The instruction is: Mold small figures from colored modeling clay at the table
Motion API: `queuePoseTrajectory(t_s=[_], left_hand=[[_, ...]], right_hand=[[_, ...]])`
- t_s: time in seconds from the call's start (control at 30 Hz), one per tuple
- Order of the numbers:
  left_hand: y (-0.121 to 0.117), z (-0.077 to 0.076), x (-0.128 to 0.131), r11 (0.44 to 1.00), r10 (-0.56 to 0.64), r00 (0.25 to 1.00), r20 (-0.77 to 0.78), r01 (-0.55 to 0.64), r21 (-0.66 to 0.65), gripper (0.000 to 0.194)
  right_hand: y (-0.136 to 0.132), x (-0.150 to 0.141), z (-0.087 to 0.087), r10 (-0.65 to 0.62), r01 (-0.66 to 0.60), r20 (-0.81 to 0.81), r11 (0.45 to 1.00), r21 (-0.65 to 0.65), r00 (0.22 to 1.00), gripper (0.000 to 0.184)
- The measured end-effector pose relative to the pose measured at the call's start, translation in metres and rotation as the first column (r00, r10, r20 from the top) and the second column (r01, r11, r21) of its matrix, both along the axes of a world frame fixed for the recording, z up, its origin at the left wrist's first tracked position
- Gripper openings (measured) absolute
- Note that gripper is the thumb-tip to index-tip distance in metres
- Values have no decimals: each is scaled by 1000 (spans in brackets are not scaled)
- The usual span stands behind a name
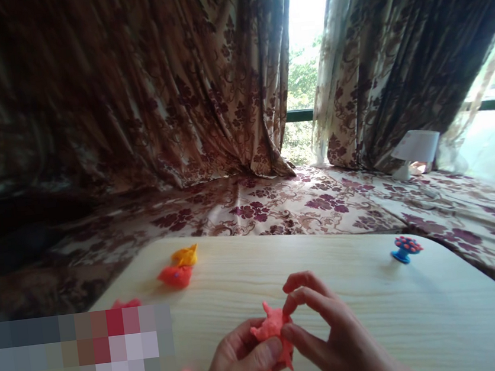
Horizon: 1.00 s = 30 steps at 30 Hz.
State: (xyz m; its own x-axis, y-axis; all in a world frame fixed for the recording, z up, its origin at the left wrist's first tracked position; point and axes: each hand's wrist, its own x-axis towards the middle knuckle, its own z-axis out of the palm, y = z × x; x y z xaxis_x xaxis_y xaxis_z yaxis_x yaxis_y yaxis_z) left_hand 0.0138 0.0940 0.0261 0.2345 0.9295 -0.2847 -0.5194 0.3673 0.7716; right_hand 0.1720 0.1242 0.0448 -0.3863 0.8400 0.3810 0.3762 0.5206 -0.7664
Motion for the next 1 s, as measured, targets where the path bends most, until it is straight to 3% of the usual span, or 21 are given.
queuePoseTrajectory(t_s=[0.27,0.37,0.5,0.63,0.77,1.0], left_hand=[[5,-8,-3,998,-41,987,-154,49,49,31],[3,-2,-1,999,-30,998,-62,31,18,27],[2,5,0,994,70,990,122,-58,-98,22],[3,3,-2,987,118,978,172,-95,-133,24],[3,1,-2,993,74,979,192,-55,-102,25],[2,3,0,998,-34,975,220,45,-41,31]], right_hand=[[2,-1,1,43,-43,-29,999,-13,999,5],[5,2,0,33,-33,-45,999,8,998,8],[9,6,1,-57,61,-91,997,42,994,10],[6,5,1,-79,78,-56,997,-22,995,5],[1,-1,-1,1,-8,-53,993,-119,999,10],[1,-3,-1,23,-63,-170,971,-232,985,8]])
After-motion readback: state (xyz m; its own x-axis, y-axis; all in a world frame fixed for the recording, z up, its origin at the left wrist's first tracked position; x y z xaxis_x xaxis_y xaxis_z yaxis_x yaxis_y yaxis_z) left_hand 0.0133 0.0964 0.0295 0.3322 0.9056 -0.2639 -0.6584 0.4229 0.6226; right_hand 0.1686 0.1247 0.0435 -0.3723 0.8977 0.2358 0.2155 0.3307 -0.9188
